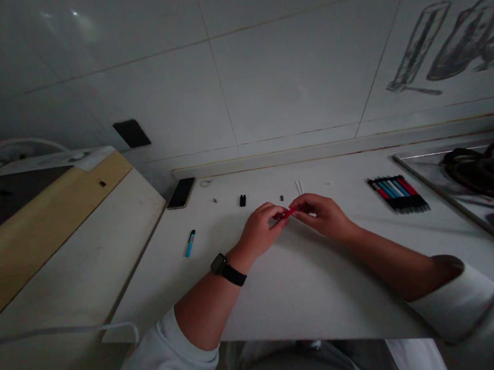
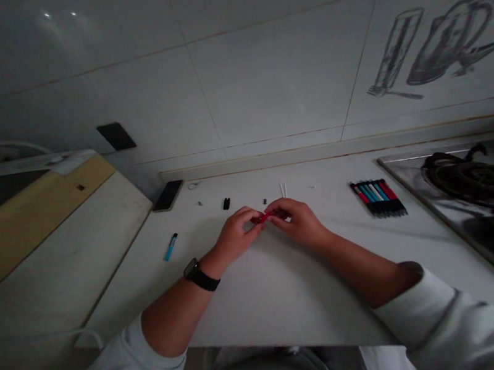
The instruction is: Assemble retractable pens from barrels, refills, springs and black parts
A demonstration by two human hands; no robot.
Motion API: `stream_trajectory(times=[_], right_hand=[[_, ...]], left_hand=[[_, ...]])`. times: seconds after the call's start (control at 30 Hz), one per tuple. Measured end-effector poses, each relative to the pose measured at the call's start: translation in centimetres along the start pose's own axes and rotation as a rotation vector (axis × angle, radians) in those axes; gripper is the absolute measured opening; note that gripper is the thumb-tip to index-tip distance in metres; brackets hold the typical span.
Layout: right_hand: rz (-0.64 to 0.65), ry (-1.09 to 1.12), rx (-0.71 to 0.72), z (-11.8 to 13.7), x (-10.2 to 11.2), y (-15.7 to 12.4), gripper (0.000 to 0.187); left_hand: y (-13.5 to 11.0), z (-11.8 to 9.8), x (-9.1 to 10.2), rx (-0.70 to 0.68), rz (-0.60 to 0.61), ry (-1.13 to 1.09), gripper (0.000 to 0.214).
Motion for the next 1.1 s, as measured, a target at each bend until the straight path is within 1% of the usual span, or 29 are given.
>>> stream_trajectory(times=[0.07,0.17,0.23,0.3,0.37,0.47,0.6,0.67,0.77,0.97,1.03,1.1], right_hand=[[0.011,0.018,0.017,0.4,-0.1,0.0,0.023],[-0.011,0.079,-0.015,0.4,0.3,0.0,0.025],[-0.071,0.133,-0.07,-0.2,0.9,0.1,0.028],[-0.132,0.164,-0.113,-1.1,1.6,0.3,0.03],[-0.144,0.166,-0.144,-1.9,2.0,0.5,0.031],[-0.074,0.077,-0.187,-2.7,2.2,0.5,0.027],[0.141,-0.236,-0.245,-2.8,1.9,0.3,0.018],[0.218,-0.356,-0.273,-2.9,1.9,0.2,0.015],[0.273,-0.474,-0.293,-3.0,2.2,0.2,0.014],[0.349,-0.631,-0.307,-3.4,2.6,0.2,0.013],[0.377,-0.671,-0.323,-3.5,2.6,0.2,0.014],[0.399,-0.706,-0.335,-3.5,2.6,0.1,0.016]], left_hand=[[0.0,-0.1,-0.1,0.01,0.009,-0.01,0.01],[0.0,-0.1,0.1,0.03,0.008,-0.04,0.021],[-0.1,-0.1,0.3,0.037,-0.001,-0.063,0.026],[-0.1,0.0,0.5,0.044,-0.015,-0.07,0.026],[-0.2,0.2,0.7,0.053,-0.031,-0.06,0.027],[-0.1,0.7,1.0,0.079,-0.069,-0.042,0.027],[0.1,1.7,1.8,0.128,-0.14,-0.009,0.023],[0.2,2.5,2.7,0.15,-0.195,0.011,0.021],[0.4,3.8,4.4,0.179,-0.288,0.034,0.019],[0.5,6.7,9.3,0.236,-0.437,0.189,0.022],[0.2,7.7,11.0,0.283,-0.453,0.286,0.024],[-0.1,8.7,12.4,0.347,-0.426,0.445,0.027]])
Point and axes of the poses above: each hand's wrist, its own y-axis towards the middle knuckle, its own x-axis out of the back of the hand, z = x × y, the point moved 4 cm from there along y, towards the middle knuckle, and after that the axes turned 2 degrees about x, right-handed, at the moved point
